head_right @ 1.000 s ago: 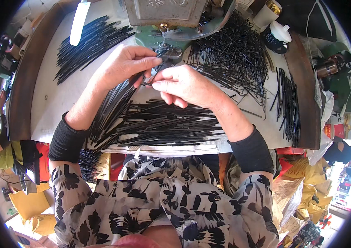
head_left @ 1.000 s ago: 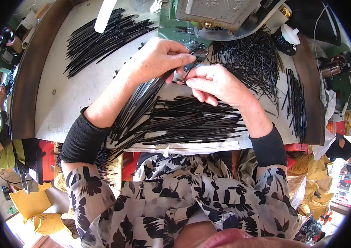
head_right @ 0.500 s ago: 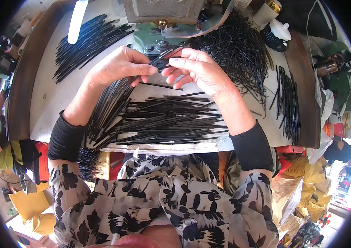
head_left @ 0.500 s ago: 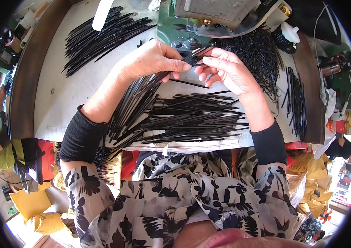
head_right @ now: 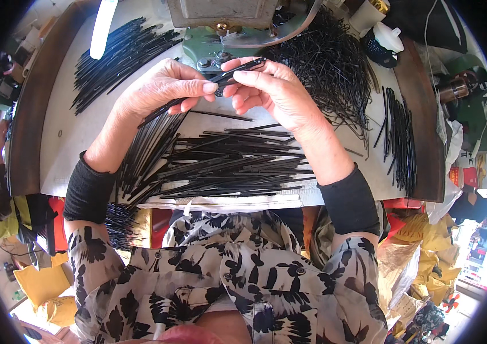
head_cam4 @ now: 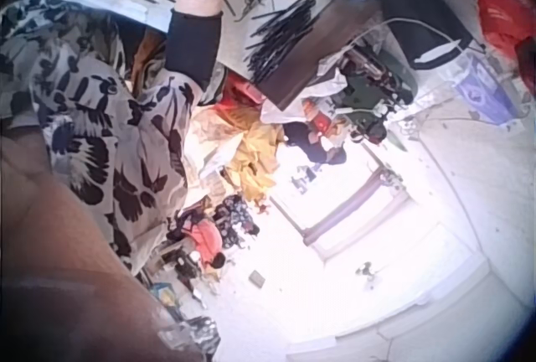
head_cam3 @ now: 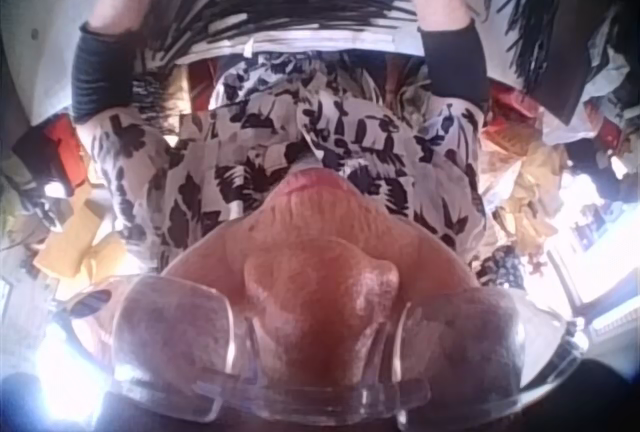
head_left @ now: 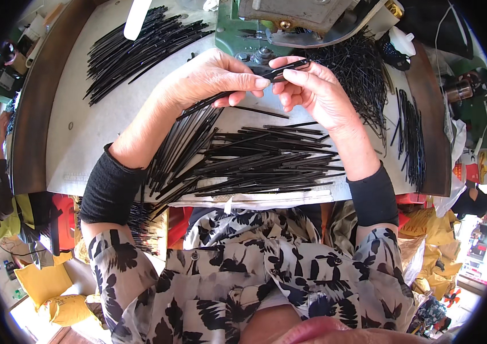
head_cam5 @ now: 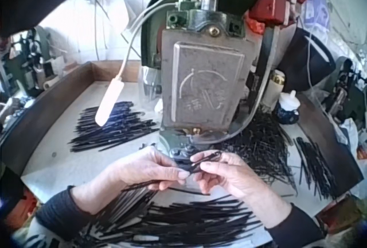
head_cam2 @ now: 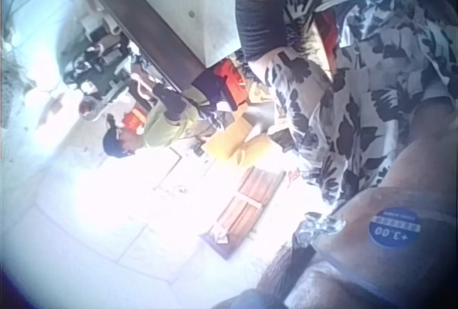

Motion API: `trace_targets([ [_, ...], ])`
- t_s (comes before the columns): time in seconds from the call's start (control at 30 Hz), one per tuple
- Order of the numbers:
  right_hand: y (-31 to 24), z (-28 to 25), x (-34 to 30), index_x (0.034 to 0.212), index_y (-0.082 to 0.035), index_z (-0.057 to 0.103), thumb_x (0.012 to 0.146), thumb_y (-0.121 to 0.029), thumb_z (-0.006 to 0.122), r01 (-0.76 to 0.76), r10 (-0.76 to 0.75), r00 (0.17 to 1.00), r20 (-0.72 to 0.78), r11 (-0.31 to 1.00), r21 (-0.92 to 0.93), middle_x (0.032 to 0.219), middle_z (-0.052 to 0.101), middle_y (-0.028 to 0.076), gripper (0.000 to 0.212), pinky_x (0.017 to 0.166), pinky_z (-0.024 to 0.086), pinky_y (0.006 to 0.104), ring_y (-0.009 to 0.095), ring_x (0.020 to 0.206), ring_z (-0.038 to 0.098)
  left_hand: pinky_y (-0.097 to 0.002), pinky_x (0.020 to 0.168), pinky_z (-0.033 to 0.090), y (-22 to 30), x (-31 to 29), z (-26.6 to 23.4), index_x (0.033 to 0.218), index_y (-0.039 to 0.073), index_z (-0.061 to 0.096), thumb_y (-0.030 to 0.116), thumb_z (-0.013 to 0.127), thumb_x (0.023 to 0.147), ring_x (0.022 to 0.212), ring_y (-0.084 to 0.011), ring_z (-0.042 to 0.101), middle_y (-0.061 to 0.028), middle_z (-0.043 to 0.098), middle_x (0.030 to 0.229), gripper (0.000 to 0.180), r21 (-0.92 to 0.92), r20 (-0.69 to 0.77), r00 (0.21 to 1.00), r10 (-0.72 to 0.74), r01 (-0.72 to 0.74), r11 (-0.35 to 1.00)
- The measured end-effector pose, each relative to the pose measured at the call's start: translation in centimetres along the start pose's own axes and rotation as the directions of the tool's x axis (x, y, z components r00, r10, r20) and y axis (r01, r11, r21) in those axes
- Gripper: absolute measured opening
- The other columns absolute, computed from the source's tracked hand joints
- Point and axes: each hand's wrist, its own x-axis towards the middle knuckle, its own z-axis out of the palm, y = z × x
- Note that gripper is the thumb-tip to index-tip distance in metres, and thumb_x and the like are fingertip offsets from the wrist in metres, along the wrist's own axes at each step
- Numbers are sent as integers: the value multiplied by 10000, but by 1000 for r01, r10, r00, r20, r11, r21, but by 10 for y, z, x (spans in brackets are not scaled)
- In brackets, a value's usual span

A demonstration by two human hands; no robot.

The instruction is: The person aligns umbrella ribs and metal pins by hand, fastens them together using a riveting machine, and stacks the assembled ribs on the table.

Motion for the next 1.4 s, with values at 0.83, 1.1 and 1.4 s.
trace_targets([
  [0.83, 7, -31, 15, 1038, 52, 543, 909, -121, 527, 157, -133, 956, -262, 985, 73, 905, 640, 172, 216, 617, 565, 276, 164, 679, 644, -189, 389, 227, -17, 13, -25, 912, -14, 653, 296, 637, 864, 408, -16, 299, 75, 359, 494, 314, -88, -292, 956, 32, -60, 994],
  [1.1, 7, -40, 15, 1050, 38, 553, 918, -156, 517, 152, -123, 979, -161, 972, 181, 936, 637, 179, 238, 638, 564, 289, 182, 704, 650, -218, 389, 211, -4, 10, -18, 939, -50, 644, 280, 632, 859, 396, -26, 276, 68, 329, 475, 339, 27, -346, 929, 132, -131, 991],
  [1.4, -3, 0, 1, 1014, -6, 623, 842, -105, 636, 135, -306, 944, -121, 696, -705, 899, 641, 71, 199, 747, 494, 251, 131, 801, 607, -199, 368, 259, -3, -2, -26, 898, -13, 692, 308, 626, 855, 371, -38, 348, 45, 408, 453, 331, 223, -112, 992, 60, -34, 974],
])
